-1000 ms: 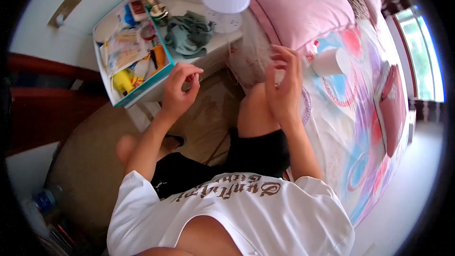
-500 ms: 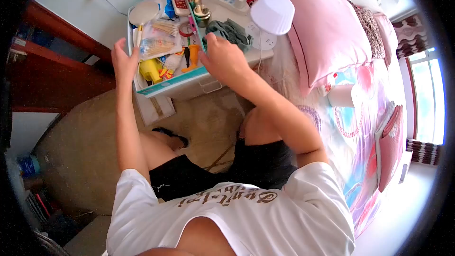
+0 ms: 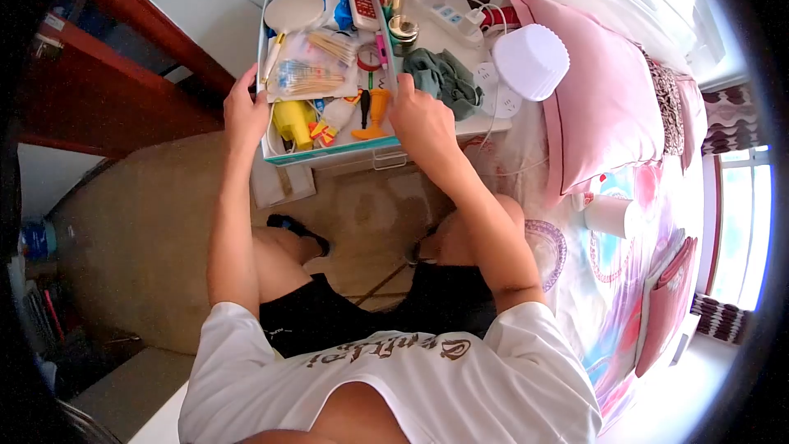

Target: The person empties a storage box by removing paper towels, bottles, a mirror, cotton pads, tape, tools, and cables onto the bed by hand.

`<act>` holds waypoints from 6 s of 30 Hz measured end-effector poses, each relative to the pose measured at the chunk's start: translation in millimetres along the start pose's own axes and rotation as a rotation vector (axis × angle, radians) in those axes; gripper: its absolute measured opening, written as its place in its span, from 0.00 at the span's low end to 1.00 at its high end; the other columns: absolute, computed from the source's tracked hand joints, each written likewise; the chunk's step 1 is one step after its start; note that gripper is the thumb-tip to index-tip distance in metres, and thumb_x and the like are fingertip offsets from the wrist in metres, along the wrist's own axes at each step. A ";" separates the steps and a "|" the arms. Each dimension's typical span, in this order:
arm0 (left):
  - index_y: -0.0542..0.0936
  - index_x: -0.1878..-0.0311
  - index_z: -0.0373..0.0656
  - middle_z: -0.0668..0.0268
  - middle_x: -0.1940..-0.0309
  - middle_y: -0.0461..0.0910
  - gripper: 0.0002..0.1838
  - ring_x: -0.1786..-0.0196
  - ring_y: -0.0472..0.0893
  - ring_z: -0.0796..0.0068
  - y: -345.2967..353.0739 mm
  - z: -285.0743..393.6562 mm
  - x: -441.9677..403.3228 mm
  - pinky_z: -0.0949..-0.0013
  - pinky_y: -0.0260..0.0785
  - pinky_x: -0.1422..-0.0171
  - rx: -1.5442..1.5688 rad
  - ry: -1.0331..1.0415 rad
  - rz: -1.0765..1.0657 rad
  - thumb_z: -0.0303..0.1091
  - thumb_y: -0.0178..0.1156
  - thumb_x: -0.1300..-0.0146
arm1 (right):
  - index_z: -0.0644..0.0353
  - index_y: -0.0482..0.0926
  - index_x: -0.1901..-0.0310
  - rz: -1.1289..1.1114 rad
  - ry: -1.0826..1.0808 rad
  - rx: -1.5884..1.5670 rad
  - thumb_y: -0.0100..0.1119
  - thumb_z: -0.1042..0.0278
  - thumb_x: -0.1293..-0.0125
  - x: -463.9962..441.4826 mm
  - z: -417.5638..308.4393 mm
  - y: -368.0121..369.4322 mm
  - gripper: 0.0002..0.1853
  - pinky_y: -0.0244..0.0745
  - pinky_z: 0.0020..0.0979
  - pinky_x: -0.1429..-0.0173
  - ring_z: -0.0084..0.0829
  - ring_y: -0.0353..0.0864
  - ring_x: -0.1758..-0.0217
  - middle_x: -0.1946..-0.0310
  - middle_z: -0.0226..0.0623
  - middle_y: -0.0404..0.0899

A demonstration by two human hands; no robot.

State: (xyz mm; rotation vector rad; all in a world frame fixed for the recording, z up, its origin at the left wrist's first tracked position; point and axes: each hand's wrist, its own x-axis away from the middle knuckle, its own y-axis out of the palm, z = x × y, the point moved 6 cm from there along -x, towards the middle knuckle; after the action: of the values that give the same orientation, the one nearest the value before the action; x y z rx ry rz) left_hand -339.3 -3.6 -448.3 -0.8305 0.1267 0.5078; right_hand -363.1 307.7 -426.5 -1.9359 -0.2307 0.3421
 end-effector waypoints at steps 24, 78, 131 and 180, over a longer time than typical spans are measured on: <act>0.87 0.46 0.44 0.52 0.46 0.81 0.15 0.43 0.81 0.47 0.5 17.7 2.5 0.51 0.74 0.37 0.004 0.019 0.069 0.40 0.63 0.28 | 0.73 0.86 0.69 -0.144 -0.037 -0.422 0.70 0.49 0.40 -159.0 -122.7 87.8 0.26 0.85 0.50 0.49 0.59 0.89 0.59 0.67 0.61 0.87; 0.85 0.44 0.39 0.54 0.48 0.84 0.16 0.44 0.85 0.55 7.8 48.5 -11.7 0.58 0.78 0.39 0.275 0.212 0.196 0.22 0.60 0.33 | 0.56 0.81 0.46 0.232 -0.339 -0.260 0.66 0.76 0.35 108.8 -1.2 -90.3 0.16 0.81 0.44 0.45 0.47 0.80 0.45 0.51 0.40 0.77; 0.74 0.27 0.37 0.47 0.20 0.65 0.25 0.17 0.63 0.45 87.3 64.4 -6.7 0.49 0.54 0.15 -0.084 0.691 -0.326 0.30 0.58 0.25 | 0.59 0.76 0.36 0.245 0.359 0.322 0.61 0.75 0.27 356.5 207.2 -205.0 0.19 0.80 0.47 0.52 0.52 0.86 0.53 0.52 0.47 0.84; 0.76 0.51 0.37 0.48 0.59 0.87 0.06 0.52 0.86 0.44 66.9 45.7 -16.9 0.46 0.76 0.47 -0.028 0.315 -0.295 0.27 0.60 0.27 | 0.60 0.87 0.54 0.156 -0.605 0.047 0.65 0.75 0.37 -133.0 -39.3 23.0 0.10 0.85 0.45 0.48 0.48 0.88 0.49 0.54 0.44 0.86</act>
State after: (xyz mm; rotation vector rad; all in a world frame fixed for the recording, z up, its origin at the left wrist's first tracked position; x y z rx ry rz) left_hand -390.1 61.1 -457.5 -0.9341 0.2817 0.0990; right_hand -474.5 222.6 -416.6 -1.7636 -0.4597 1.0277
